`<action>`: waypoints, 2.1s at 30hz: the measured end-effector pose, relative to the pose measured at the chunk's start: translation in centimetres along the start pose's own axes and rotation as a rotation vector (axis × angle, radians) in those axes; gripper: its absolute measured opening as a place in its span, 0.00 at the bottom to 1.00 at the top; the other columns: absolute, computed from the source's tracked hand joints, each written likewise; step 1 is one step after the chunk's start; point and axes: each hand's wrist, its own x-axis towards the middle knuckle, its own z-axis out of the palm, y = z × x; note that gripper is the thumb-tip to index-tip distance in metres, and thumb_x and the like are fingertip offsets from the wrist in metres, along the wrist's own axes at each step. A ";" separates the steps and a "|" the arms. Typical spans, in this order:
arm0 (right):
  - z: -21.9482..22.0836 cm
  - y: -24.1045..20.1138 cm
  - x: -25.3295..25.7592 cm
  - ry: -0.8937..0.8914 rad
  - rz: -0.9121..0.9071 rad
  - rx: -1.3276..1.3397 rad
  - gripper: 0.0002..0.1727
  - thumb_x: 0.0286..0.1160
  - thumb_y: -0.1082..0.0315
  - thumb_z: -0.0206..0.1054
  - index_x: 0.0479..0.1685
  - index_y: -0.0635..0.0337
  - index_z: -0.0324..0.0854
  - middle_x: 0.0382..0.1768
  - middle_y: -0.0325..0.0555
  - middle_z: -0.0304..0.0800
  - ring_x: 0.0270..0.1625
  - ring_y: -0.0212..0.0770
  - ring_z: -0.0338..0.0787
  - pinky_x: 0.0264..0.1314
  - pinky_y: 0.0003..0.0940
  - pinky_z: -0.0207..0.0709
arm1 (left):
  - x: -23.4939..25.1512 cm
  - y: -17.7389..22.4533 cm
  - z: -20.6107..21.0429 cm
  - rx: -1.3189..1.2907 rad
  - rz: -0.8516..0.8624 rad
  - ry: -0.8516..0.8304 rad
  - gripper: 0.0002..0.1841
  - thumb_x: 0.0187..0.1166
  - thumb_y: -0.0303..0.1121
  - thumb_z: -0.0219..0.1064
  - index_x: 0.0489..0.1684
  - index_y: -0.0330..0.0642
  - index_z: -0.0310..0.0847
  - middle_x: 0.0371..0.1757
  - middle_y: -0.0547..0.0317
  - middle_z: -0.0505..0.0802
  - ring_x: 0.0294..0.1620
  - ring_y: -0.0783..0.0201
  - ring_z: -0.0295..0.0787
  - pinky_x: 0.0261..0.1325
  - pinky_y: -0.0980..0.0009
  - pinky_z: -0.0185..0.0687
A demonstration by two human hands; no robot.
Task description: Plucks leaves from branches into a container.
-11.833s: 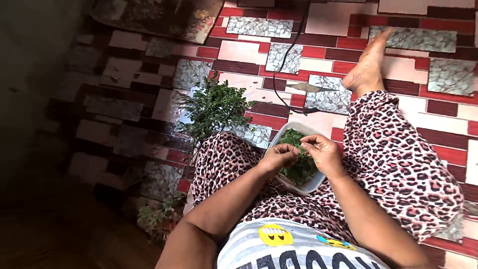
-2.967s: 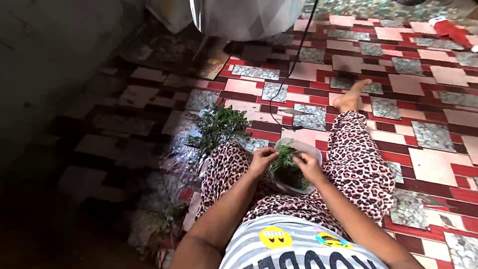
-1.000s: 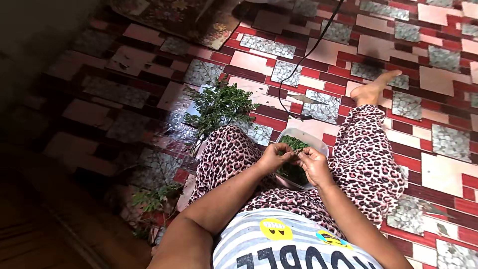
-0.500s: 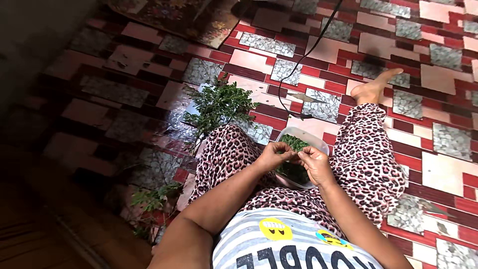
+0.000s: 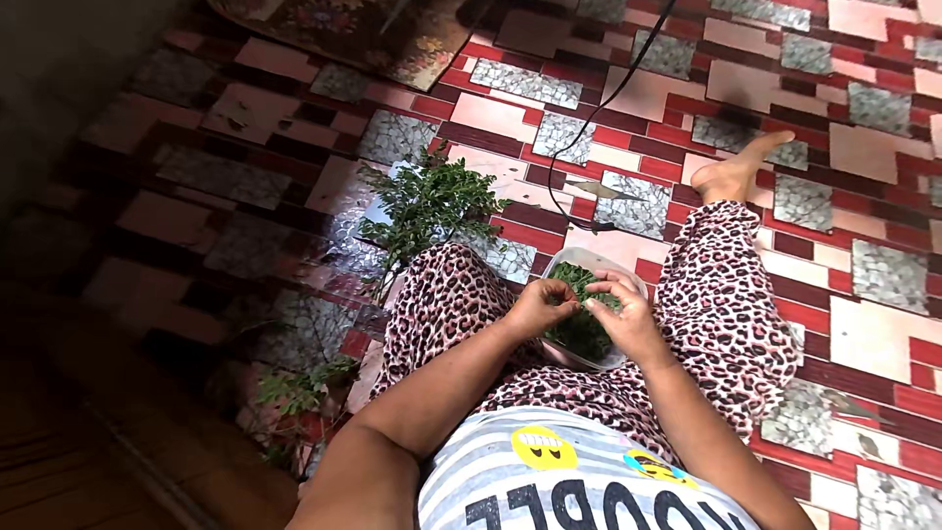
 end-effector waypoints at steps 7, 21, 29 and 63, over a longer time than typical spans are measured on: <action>1.1 0.1 0.1 -0.035 0.039 0.071 0.04 0.75 0.73 0.69 0.35 0.66 0.87 0.64 0.52 0.86 0.70 0.40 0.83 0.72 0.38 0.78 | 0.0 0.0 0.1 0.135 0.032 -0.004 0.07 0.77 0.30 0.71 0.35 0.34 0.89 0.38 0.53 0.91 0.46 0.65 0.87 0.57 0.62 0.82; 0.5 0.7 0.3 -0.006 0.170 0.261 0.04 0.73 0.72 0.73 0.39 0.64 0.89 0.57 0.47 0.90 0.55 0.34 0.89 0.57 0.32 0.85 | 0.0 0.1 0.0 0.051 -0.011 -0.034 0.06 0.77 0.28 0.70 0.33 0.34 0.87 0.37 0.56 0.89 0.42 0.68 0.85 0.52 0.66 0.82; 1.7 1.4 0.3 0.094 0.095 0.358 0.05 0.76 0.76 0.65 0.32 0.63 0.84 0.57 0.46 0.89 0.58 0.35 0.88 0.60 0.33 0.84 | 0.0 0.5 0.0 0.041 -0.044 -0.038 0.06 0.77 0.27 0.70 0.33 0.34 0.86 0.36 0.56 0.89 0.40 0.69 0.84 0.50 0.67 0.81; -2.2 -2.6 1.7 -0.222 -0.007 -0.015 0.05 0.79 0.74 0.67 0.44 0.62 0.88 0.44 0.43 0.91 0.49 0.33 0.88 0.58 0.34 0.82 | -0.2 1.0 -1.5 -0.202 -0.108 -0.216 0.05 0.80 0.27 0.69 0.35 0.35 0.85 0.29 0.66 0.86 0.31 0.77 0.79 0.40 0.77 0.78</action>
